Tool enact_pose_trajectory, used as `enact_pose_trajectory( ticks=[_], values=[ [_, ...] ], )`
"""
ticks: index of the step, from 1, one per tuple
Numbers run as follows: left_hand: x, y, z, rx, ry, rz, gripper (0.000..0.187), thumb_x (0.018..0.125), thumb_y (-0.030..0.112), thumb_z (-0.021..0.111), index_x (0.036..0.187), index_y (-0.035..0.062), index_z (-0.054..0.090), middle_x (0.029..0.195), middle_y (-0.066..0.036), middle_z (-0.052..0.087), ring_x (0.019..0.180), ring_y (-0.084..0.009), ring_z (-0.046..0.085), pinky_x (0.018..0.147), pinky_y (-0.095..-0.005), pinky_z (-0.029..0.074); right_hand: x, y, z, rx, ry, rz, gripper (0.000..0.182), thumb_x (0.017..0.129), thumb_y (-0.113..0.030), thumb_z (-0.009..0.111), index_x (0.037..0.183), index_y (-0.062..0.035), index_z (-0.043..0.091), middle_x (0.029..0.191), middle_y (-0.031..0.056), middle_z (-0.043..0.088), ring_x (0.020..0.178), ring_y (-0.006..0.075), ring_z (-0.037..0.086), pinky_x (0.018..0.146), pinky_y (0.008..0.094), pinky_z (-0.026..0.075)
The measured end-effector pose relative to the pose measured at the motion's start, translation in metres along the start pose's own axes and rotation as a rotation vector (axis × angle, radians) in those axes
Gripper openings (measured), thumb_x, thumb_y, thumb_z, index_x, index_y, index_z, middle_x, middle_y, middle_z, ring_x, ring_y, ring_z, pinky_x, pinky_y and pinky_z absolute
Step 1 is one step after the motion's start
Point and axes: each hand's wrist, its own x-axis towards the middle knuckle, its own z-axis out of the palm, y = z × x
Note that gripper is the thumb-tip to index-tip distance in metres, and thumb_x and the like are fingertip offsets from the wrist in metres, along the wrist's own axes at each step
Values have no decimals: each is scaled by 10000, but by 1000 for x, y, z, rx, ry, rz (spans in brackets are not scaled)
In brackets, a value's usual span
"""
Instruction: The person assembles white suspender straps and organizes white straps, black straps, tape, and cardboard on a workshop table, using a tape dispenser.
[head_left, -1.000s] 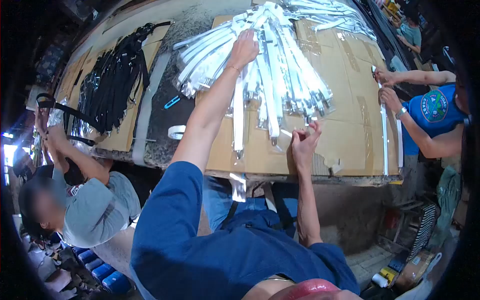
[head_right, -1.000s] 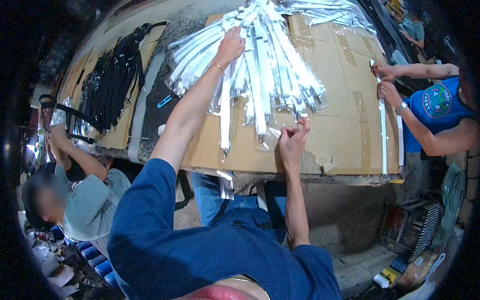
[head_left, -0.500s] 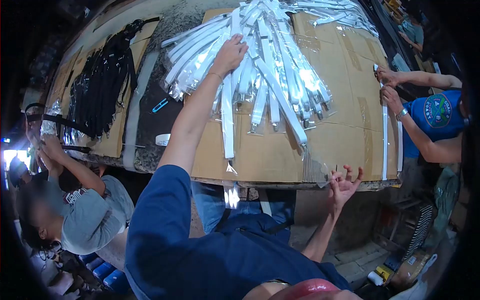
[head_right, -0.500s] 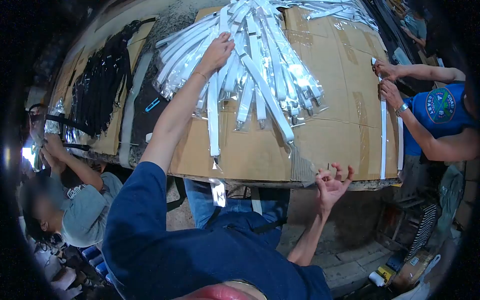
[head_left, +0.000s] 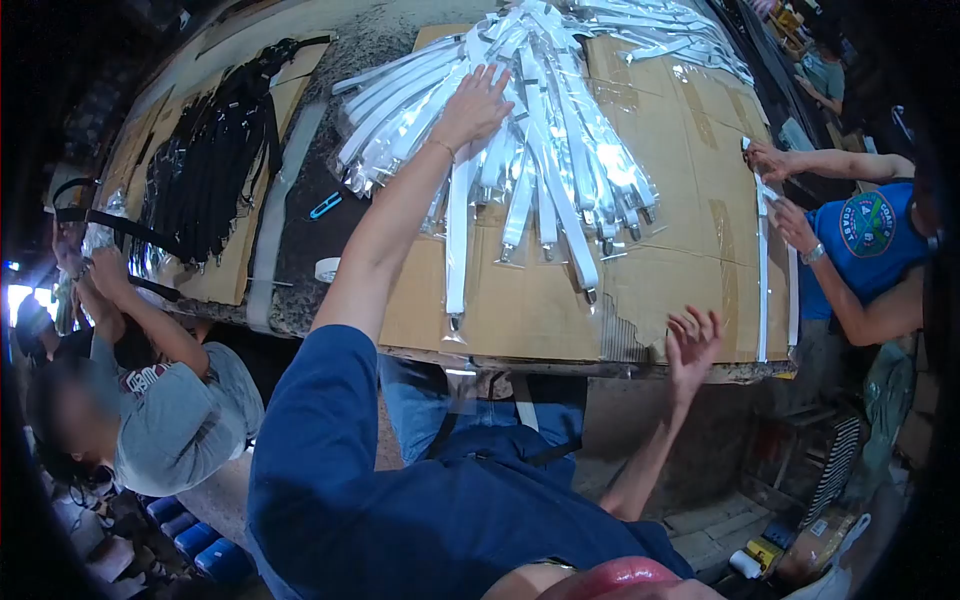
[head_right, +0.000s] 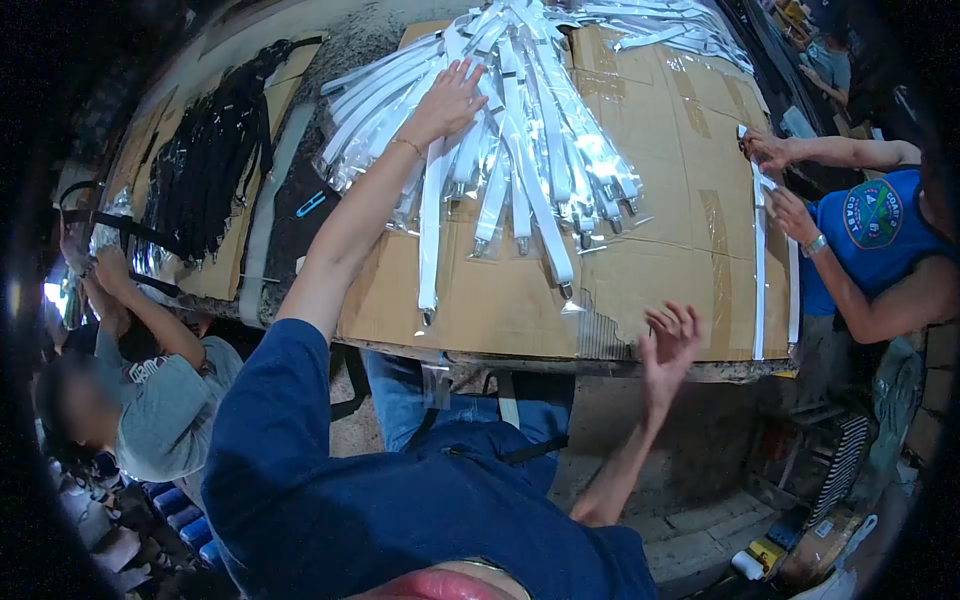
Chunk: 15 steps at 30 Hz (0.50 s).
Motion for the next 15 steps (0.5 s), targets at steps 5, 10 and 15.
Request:
enact_pose_trajectory(
  ticks=[5, 10, 15],
  values=[
    [-16, 1, -13, -75, -272, -89, 677, 978, 532, 422, 1436, 35, 391, 1472, -262, 367, 1372, -414, 353, 1106, -507, 329, 28, 16, 95, 273, -116, 109, 459, 911, 16, 615, 1328, -40, 432, 1195, 130, 576, 1050, 222, 618, 945, 336, 488],
    [-54, 19, -85, -338, 288, -93, 462, 976, 316, 464, 1354, 53, 503, 1397, -228, 475, 1286, -397, 447, 1095, -475, 346, 35, 39, 151, 211, -256, 227, 133, 958, -54, 600, 1071, 12, 618, 992, 69, 663, 963, 165, 652, 883, 288, 512],
    [-257, 91, -180, -387, 240, -156, 478, 744, -74, 586, 1212, 26, 576, 1302, -193, 552, 1239, -374, 500, 1029, -427, 431, 10, 22, 172, 322, -484, 306, 260, 935, -22, 611, 1187, 4, 549, 1086, 109, 640, 1009, 197, 645, 901, 308, 518]
  ],
)
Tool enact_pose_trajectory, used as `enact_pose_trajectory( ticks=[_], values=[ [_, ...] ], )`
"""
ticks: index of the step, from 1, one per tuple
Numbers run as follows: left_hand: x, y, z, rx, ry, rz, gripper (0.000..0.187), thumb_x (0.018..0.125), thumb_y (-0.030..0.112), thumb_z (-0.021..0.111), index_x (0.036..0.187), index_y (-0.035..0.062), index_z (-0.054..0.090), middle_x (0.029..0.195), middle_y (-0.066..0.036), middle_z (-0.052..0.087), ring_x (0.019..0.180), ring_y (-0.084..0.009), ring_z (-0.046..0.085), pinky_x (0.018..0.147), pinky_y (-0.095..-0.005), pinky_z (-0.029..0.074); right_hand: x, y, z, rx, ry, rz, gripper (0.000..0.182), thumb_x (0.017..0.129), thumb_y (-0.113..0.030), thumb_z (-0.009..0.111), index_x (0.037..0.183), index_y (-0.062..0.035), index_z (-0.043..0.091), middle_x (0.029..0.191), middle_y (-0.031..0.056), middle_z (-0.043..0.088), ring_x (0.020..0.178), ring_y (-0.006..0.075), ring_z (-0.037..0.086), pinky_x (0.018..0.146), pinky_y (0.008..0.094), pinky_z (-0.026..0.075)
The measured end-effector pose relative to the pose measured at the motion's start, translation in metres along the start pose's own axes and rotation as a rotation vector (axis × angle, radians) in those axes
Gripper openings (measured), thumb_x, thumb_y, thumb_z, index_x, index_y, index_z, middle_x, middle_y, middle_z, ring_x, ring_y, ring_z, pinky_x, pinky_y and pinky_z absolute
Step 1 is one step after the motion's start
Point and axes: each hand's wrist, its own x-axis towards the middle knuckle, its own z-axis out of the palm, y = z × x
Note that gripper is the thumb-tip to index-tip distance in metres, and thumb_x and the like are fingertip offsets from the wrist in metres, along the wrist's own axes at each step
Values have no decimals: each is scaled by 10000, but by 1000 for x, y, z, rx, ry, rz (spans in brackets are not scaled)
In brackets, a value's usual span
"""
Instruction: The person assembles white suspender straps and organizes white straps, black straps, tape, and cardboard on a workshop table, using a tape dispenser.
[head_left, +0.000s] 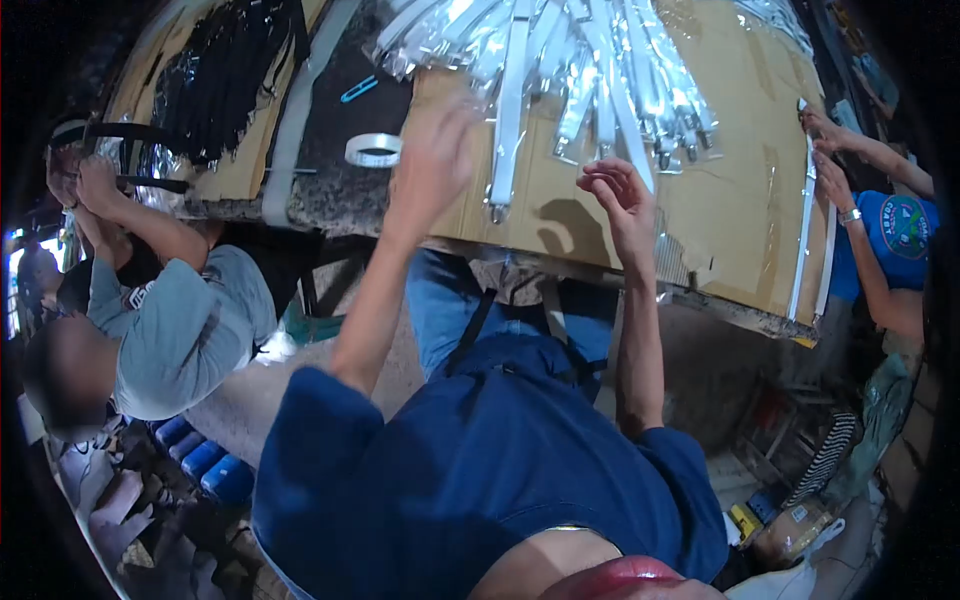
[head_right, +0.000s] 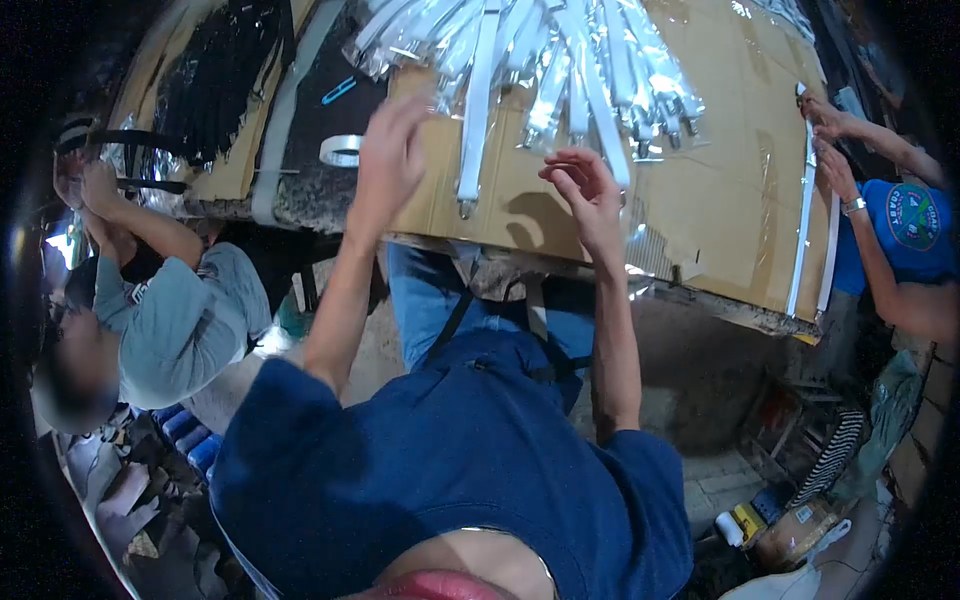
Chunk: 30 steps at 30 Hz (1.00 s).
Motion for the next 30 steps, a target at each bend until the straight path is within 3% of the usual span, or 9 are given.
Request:
enact_pose_trajectory(
  ticks=[4, 5, 10, 13, 15, 20, 22, 23, 30],
  values=[
    [-114, 40, -10, 69, -340, -130, 777, 699, -94, 586, 1406, 210, 473, 1506, -162, 362, 1421, -369, 306, 1135, -539, 289, -16, 15, -5, -11, 17, 28, 391, 924, 21, 594, 1291, -24, 464, 1139, 138, 600, 1020, 213, 633, 907, 325, 528],
    [-137, 38, 1, 48, -408, -127, 867, 712, -85, 598, 1456, 320, 410, 1573, -134, 258, 1457, -362, 228, 1153, -572, 229, -19, 16, -2, -31, 30, 30, 393, 924, 20, 594, 1293, -24, 462, 1139, 138, 598, 1009, 212, 635, 901, 326, 530],
    [-149, 37, 17, 134, -456, 1, 793, 745, -12, 642, 1425, 349, 454, 1581, -100, 255, 1460, -340, 232, 1148, -565, 251, -34, 19, 19, -82, 83, 20, 393, 926, -1, 602, 1293, -19, 461, 1133, 139, 595, 980, 209, 640, 882, 327, 538],
    [-140, 26, 12, -62, -359, 72, 555, 790, 67, 701, 1293, 278, 601, 1525, -124, 356, 1392, -360, 357, 1105, -537, 335, -39, 20, 27, -86, 113, 40, 403, 926, -34, 617, 1295, -12, 458, 1136, 141, 591, 980, 206, 639, 877, 328, 540],
    [-134, 27, 4, -266, -196, 88, 358, 790, 77, 720, 1138, 151, 685, 1333, -118, 558, 1244, -331, 523, 1034, -452, 436, -41, 20, 30, -90, 114, 43, 408, 923, -33, 621, 1296, -11, 458, 1138, 142, 590, 983, 209, 640, 879, 328, 539],
    [-109, 18, 23, -477, -95, -34, 170, 829, 90, 712, 971, 2, 682, 988, -102, 673, 954, -256, 648, 842, -329, 513, -21, 21, 46, -91, 90, 15, 409, 916, -40, 637, 1284, -5, 464, 1124, 140, 599, 995, 222, 646, 889, 328, 536],
    [-87, 17, 22, -670, -278, -508, 139, 865, 99, 685, 965, 3, 685, 978, -108, 664, 850, -216, 633, 757, -300, 497, -2, 23, 53, -65, 90, -17, 392, 914, -44, 643, 1264, -3, 471, 1112, 137, 610, 1010, 230, 649, 898, 328, 534],
    [-78, 9, 34, -666, -180, -460, 168, 885, 158, 674, 941, 1, 697, 932, -101, 650, 779, -180, 606, 715, -274, 472, 8, 25, 56, -33, 100, -35, 373, 915, -51, 646, 1245, -3, 480, 1104, 137, 617, 1031, 235, 647, 907, 330, 531],
    [-33, -10, 47, -245, -270, -421, 279, 846, 267, 709, 974, 19, 706, 984, -131, 613, 1008, -280, 567, 882, -378, 453, 62, 42, 70, -175, 31, -92, 569, 812, -8, 744, 1269, 4, 405, 1162, 163, 586, 1058, 250, 641, 871, 316, 552]
  ],
)
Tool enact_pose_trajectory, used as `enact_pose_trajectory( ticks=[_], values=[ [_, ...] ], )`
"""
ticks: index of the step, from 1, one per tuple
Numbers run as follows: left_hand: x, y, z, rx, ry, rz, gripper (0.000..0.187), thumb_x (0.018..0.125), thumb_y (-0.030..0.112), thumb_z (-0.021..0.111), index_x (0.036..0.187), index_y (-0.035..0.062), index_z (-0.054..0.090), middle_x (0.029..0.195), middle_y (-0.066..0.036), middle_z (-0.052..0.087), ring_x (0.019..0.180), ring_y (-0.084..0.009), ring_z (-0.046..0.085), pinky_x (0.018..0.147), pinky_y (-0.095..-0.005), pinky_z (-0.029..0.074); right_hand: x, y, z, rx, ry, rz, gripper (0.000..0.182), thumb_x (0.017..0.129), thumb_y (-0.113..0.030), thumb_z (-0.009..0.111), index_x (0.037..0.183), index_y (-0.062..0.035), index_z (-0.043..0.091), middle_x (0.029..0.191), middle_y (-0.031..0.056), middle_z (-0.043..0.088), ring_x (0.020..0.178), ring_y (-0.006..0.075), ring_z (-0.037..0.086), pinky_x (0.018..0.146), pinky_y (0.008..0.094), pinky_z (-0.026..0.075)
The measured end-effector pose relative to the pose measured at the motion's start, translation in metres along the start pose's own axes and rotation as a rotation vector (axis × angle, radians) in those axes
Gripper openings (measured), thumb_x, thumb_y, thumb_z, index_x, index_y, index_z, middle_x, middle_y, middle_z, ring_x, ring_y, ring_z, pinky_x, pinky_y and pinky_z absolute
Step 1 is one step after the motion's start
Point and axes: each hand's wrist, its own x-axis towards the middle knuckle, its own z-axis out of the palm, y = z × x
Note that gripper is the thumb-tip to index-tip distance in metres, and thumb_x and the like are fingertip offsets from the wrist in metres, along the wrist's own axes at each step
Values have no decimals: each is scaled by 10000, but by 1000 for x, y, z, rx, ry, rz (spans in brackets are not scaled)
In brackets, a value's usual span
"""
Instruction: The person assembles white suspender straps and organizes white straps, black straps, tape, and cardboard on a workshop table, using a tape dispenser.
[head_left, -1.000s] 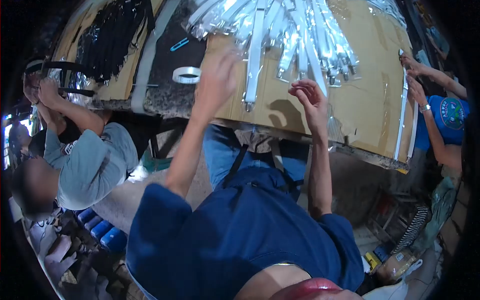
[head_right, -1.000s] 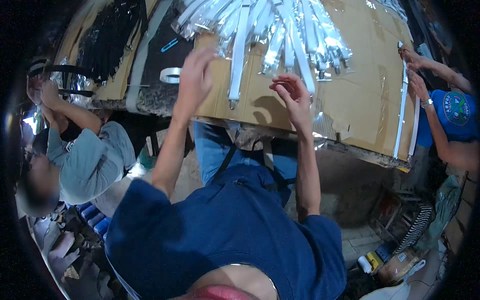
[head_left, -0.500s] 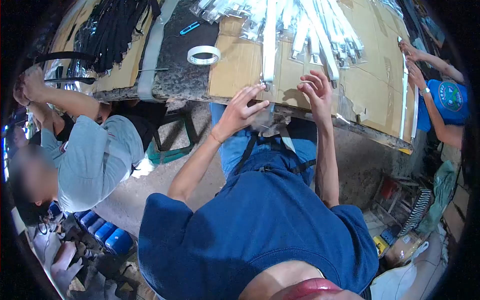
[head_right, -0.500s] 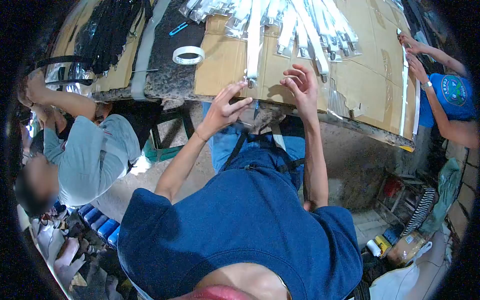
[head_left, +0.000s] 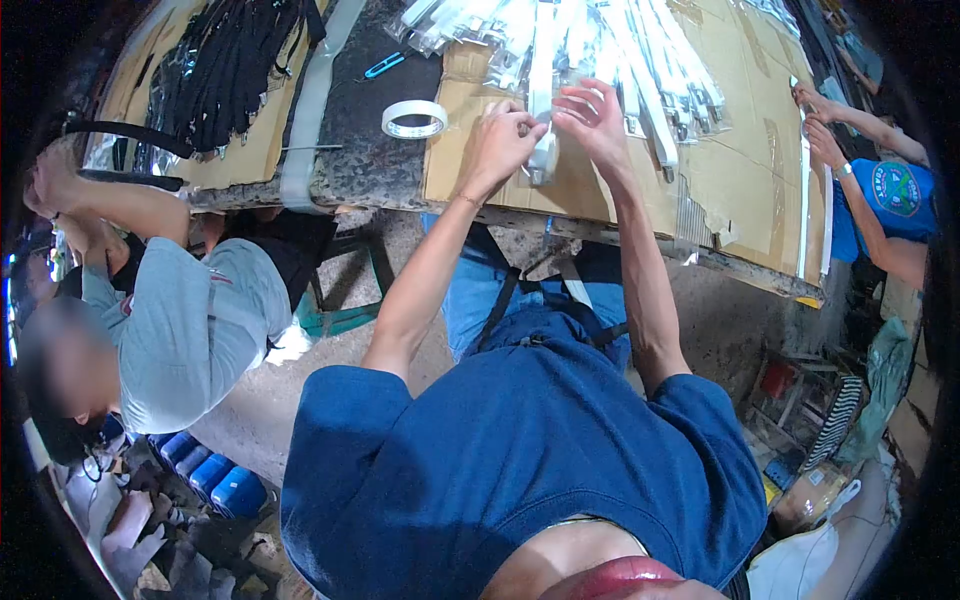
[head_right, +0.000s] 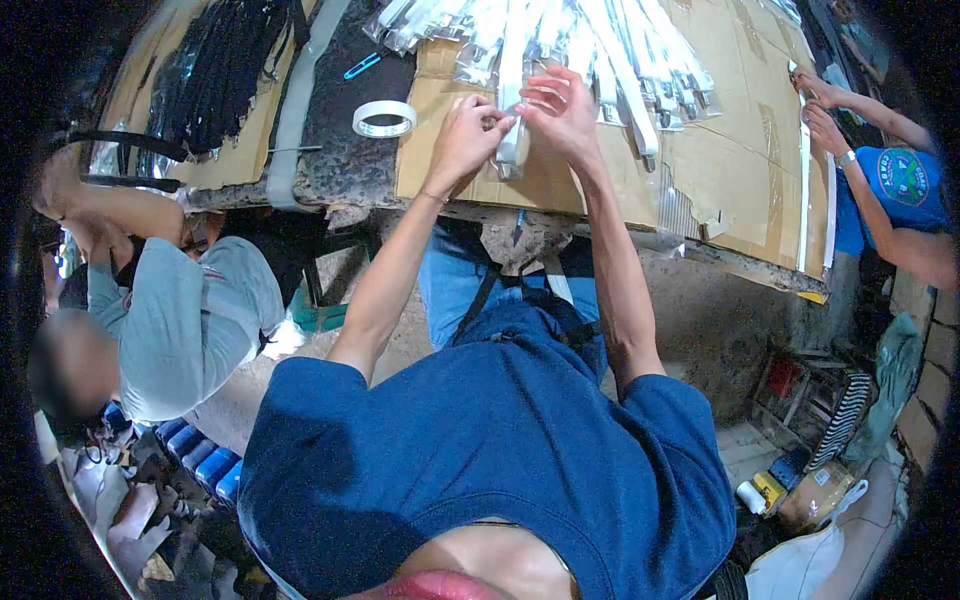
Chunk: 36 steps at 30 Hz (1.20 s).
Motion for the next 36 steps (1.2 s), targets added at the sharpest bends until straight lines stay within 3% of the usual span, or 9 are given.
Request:
enact_pose_trajectory(
  ticks=[4, 6, 9, 12, 19, 22, 24, 27, 36],
  values=[
    [-4, 7, 9, -53, 111, -33, 331, 826, 244, 724, 1085, 46, 669, 1041, -135, 615, 1109, -300, 543, 944, -386, 428, 14, 16, 2, -190, 133, 34, 592, 772, 18, 758, 1241, 21, 397, 1110, 165, 599, 937, 218, 675, 770, 292, 570],
    [-6, 7, 16, -126, 425, 77, 391, 820, 219, 725, 1159, 51, 624, 1103, -138, 611, 1176, -300, 526, 993, -395, 418, 16, 26, 3, -215, 154, -5, 587, 771, 14, 759, 1235, 20, 400, 1092, 159, 605, 893, 206, 677, 750, 289, 569],
    [-10, 0, 9, 95, 340, 298, 305, 844, 172, 692, 1106, 23, 650, 1136, -125, 629, 1214, -285, 525, 1036, -406, 401, 13, 24, 10, -259, 182, -55, 574, 771, 8, 759, 1224, 18, 408, 1069, 149, 615, 835, 188, 677, 719, 285, 567],
    [-12, -9, 13, 88, 187, 368, 250, 870, 145, 654, 1079, 10, 673, 1171, -111, 648, 1217, -268, 541, 1050, -417, 394, 11, 21, 14, -304, 190, -58, 553, 778, -4, 759, 1216, 19, 421, 1061, 142, 620, 821, 178, 675, 710, 286, 565],
    [-11, -18, 24, 134, 187, 399, 256, 894, 187, 602, 1075, 24, 683, 1167, -116, 660, 1194, -255, 562, 1018, -411, 404, 17, 26, 3, -303, 272, -154, 300, 878, -144, 697, 1090, 25, 571, 917, 119, 690, 828, 166, 666, 738, 294, 542],
    [-12, -15, 19, 149, 161, 390, 288, 895, 214, 603, 1097, 22, 674, 1191, -120, 649, 1213, -263, 546, 1039, -415, 387, 26, 19, -14, -302, 285, -66, 246, 906, -183, 669, 1022, 30, 625, 892, 104, 706, 822, 148, 657, 747, 279, 522],
    [-12, -15, 20, 166, 152, 383, 334, 888, 254, 610, 1124, 23, 662, 1221, -124, 636, 1238, -271, 524, 1058, -419, 369, 37, 18, -27, -275, 244, -94, 237, 910, -192, 670, 1004, 24, 653, 888, 73, 704, 804, 125, 646, 751, 267, 508],
    [-14, -14, 19, 169, 126, 365, 369, 883, 280, 613, 1142, 21, 652, 1245, -127, 623, 1254, -277, 507, 1069, -420, 357, 53, -15, -27, -464, -122, -11, 209, 903, -194, 681, 990, -4, 680, 799, 37, 686, 764, 98, 633, 733, 254, 501],
    [-13, -14, 20, 187, 134, 365, 348, 877, 266, 617, 1117, 19, 665, 1253, -135, 623, 1244, -235, 531, 1071, -413, 355, 83, 2, -20, -645, -537, 104, 142, 861, -99, 715, 913, 10, 639, 763, 11, 645, 732, 82, 606, 679, 238, 478]
  ],
)
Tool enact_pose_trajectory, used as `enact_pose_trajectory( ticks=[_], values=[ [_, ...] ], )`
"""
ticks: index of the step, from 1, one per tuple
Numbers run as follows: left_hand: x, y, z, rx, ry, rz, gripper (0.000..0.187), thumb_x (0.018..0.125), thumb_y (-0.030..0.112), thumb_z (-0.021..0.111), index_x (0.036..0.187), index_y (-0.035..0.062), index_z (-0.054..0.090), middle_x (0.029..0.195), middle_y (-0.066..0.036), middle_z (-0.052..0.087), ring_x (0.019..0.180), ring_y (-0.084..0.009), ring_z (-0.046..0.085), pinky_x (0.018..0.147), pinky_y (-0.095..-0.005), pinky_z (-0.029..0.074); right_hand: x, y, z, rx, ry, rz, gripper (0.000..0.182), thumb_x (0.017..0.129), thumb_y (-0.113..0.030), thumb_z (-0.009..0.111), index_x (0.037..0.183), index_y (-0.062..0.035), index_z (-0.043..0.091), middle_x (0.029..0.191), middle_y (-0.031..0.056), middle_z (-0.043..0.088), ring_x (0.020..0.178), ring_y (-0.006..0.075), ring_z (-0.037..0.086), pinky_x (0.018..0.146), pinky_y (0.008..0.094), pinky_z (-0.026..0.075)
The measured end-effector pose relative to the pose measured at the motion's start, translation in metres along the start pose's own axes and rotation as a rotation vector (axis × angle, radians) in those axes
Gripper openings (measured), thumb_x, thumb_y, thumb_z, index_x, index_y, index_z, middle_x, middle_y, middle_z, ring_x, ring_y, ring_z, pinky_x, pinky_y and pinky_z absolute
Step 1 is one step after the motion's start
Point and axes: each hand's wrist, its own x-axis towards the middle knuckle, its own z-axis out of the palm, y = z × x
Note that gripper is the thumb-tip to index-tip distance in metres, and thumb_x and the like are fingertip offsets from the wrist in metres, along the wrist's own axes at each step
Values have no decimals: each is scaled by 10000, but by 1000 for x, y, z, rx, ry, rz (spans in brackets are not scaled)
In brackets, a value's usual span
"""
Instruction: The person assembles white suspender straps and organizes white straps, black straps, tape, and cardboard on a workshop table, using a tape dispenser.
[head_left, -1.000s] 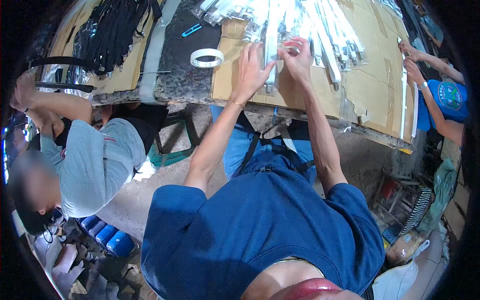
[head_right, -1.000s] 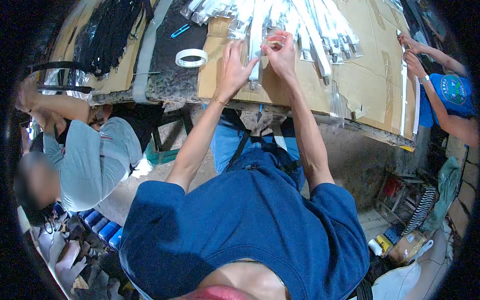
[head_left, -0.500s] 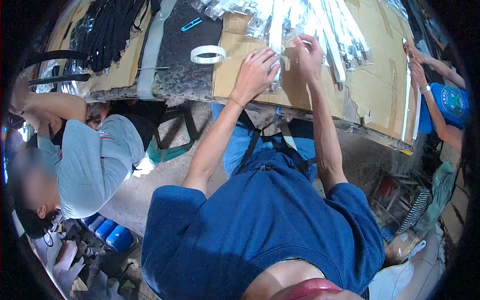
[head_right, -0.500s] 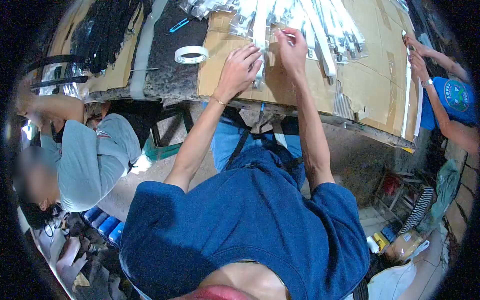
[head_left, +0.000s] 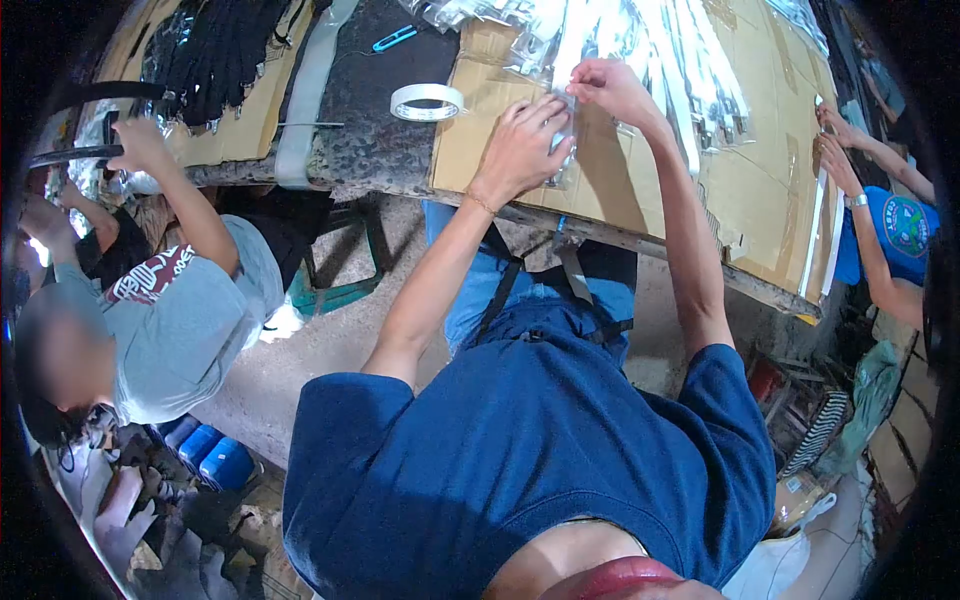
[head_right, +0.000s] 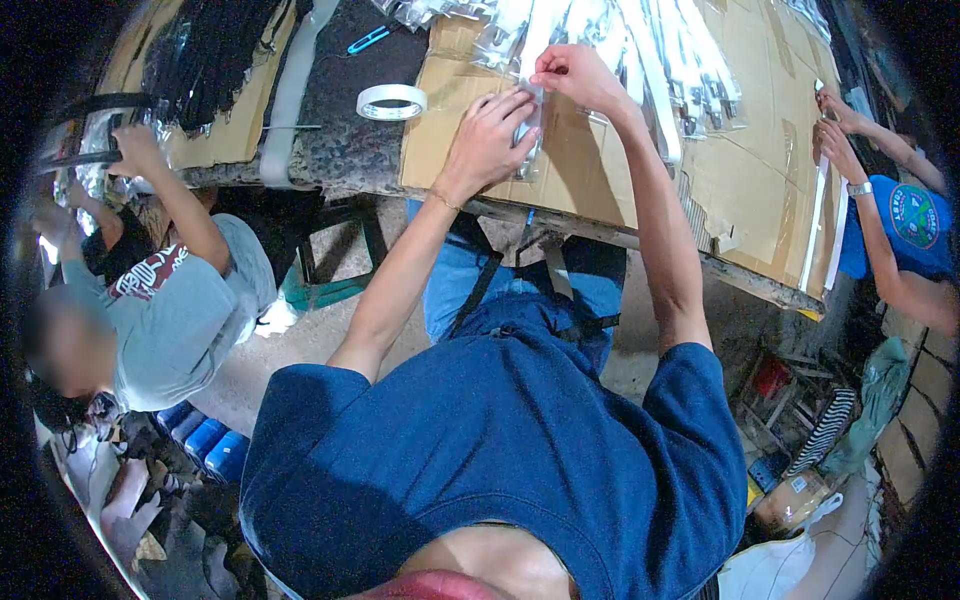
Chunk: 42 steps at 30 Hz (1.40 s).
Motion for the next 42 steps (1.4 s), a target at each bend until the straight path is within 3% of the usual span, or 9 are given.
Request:
enact_pose_trajectory(
  ticks=[7, 12, 18, 22, 24, 25, 27, 36, 42],
  values=[
    [1, 0, 1, -26, -2, -9, 330, 875, 248, 625, 1103, 12, 660, 1245, -146, 617, 1230, -282, 530, 1066, -427, 363, 0, -16, 5, -192, 21, -32, 152, 842, -115, 709, 908, 7, 647, 739, 83, 677, 686, 151, 625, 652, 305, 496],
    [0, -1, 2, -9, -14, -2, 320, 861, 235, 631, 1090, 12, 657, 1222, -139, 623, 1200, -283, 544, 1058, -434, 368, 0, -10, 19, -354, 126, -40, 167, 814, -148, 724, 889, -9, 670, 773, 167, 690, 738, 311, 685, 681, 397, 524],
    [1, -1, 3, -16, -12, 5, 309, 843, 218, 637, 1066, 5, 656, 1202, -138, 629, 1191, -271, 550, 1045, -431, 374, -4, -14, 30, -499, 248, 61, 149, 828, -161, 706, 864, -22, 668, 796, 172, 696, 801, 370, 681, 737, 462, 525],
    [1, -1, 3, -34, 15, 2, 301, 843, 214, 636, 1059, 6, 657, 1195, -142, 631, 1194, -264, 550, 1047, -427, 371, -12, -25, 34, -487, 391, 176, 153, 836, -165, 689, 888, -23, 667, 850, 168, 682, 901, 369, 656, 797, 449, 519],
    [0, -1, 4, -10, 2, -3, 307, 846, 218, 631, 1064, 3, 656, 1192, -144, 631, 1193, -263, 551, 1047, -424, 369, -15, -29, 39, -487, 619, -152, 164, 848, -155, 654, 935, -17, 657, 913, 154, 648, 986, 355, 610, 845, 423, 503],
    [2, -1, 3, -7, 6, 4, 307, 846, 218, 631, 1064, 3, 656, 1192, -144, 631, 1193, -263, 551, 1047, -424, 369, -14, -24, 38, -489, 626, -156, 164, 848, -155, 654, 935, -17, 657, 913, 154, 648, 986, 355, 610, 845, 423, 503],
    [3, 0, 0, -15, 0, 1, 313, 852, 226, 626, 1072, 5, 658, 1186, -148, 632, 1190, -269, 553, 1046, -425, 371, -12, -9, 36, -485, 217, -243, 173, 847, -130, 624, 973, -14, 650, 952, 142, 617, 1013, 330, 580, 874, 409, 489],
    [1, 11, -22, -156, 21, -18, 327, 906, 226, 590, 1142, 9, 653, 1305, -158, 590, 1279, -295, 502, 1062, -428, 369, -22, -8, 41, -509, 341, -373, 188, 811, -53, 598, 983, 1, 649, 1014, 133, 628, 1010, 341, 572, 885, 411, 476],
    [-48, 48, -24, 49, -285, 133, 502, 946, 310, 531, 1352, 17, 496, 1470, -147, 428, 1389, -316, 367, 1136, -496, 295, -31, -12, 41, -555, 286, -299, 237, 849, -48, 560, 1062, -11, 657, 1138, 149, 640, 1102, 330, 572, 977, 392, 457]
  ],
)
